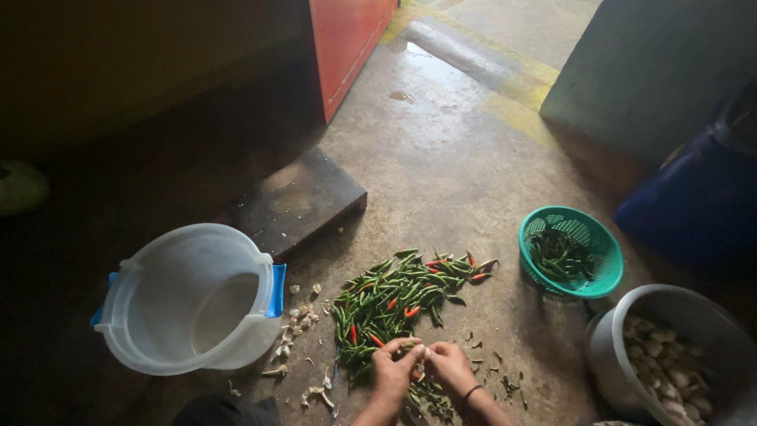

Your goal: The person removes stems from green and red chilies by hand, placing the destemmed chilies into a green basket.

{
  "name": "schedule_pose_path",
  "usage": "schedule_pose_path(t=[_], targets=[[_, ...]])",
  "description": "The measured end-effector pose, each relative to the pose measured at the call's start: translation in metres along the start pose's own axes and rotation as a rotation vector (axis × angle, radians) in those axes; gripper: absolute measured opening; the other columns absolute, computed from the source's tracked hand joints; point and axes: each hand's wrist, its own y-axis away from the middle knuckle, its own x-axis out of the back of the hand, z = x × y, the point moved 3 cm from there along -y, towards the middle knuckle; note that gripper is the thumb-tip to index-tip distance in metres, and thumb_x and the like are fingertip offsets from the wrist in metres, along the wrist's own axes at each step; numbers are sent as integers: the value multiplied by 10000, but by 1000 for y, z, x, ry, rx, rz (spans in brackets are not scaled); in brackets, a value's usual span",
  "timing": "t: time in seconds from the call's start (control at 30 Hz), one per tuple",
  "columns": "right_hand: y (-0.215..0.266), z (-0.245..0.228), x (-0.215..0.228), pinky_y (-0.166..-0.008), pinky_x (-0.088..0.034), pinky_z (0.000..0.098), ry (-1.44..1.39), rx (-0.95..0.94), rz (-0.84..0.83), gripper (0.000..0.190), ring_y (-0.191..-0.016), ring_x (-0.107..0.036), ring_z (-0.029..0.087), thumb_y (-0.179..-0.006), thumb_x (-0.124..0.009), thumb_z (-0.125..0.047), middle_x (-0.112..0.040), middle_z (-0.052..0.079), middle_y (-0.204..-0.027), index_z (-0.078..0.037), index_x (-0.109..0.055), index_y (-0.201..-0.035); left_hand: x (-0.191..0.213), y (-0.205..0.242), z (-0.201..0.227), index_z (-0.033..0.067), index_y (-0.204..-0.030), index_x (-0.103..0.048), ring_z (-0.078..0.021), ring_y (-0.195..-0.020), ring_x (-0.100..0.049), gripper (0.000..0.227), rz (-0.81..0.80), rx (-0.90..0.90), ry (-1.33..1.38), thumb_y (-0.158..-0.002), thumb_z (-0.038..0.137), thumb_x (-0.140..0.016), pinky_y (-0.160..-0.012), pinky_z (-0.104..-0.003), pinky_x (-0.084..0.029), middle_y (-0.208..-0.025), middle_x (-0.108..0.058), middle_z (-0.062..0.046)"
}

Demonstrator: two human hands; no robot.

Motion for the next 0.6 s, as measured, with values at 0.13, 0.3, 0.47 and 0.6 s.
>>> schedule_pose_path(t=[0.13, 0.3, 0.47, 0.6], targets=[[-22, 21, 5, -523, -443, 359, -169, 100, 98, 237, -587, -604, 237, -914, -729, -183, -684, 116, -696, 52, -756, -928, -3, 1, -10, 26, -969, -807, -46, -612, -619, 156, -1, -59, 17, -841, 105, -845, -526, -199, -469, -751, -743, -13], [17, -7, 41, -740, -568, 427, 780, 380, 551, 135, -806, -715, 321, -755, -762, -169, -737, 142, -839, -99, -790, -867, 33, -6, -26, 67, -947, -756, -97, -511, -567, 295, 8, 358, 87, -918, 358, -720, -443, -235, -382, -656, -640, -15], [-1, 19, 24, -851, -588, 408, 899, 218, 227, 168, -922, -740, 303, -777, -735, -216, -761, 126, -936, -128, -790, -909, 55, -3, -43, 103, -873, -608, -154, -494, -558, 346, -55, 584, 305, -948, 438, -653, -405, -275, -350, -654, -579, -37], [-11, 47, 8, -872, -547, 460, 1008, 355, 252, 166, -957, -680, 362, -758, -742, -205, -717, 159, -929, -98, -742, -885, 62, 0, -54, 117, -867, -587, -166, -544, -594, 341, -116, 627, 238, -949, 437, -675, -435, -293, -396, -703, -623, -37]])
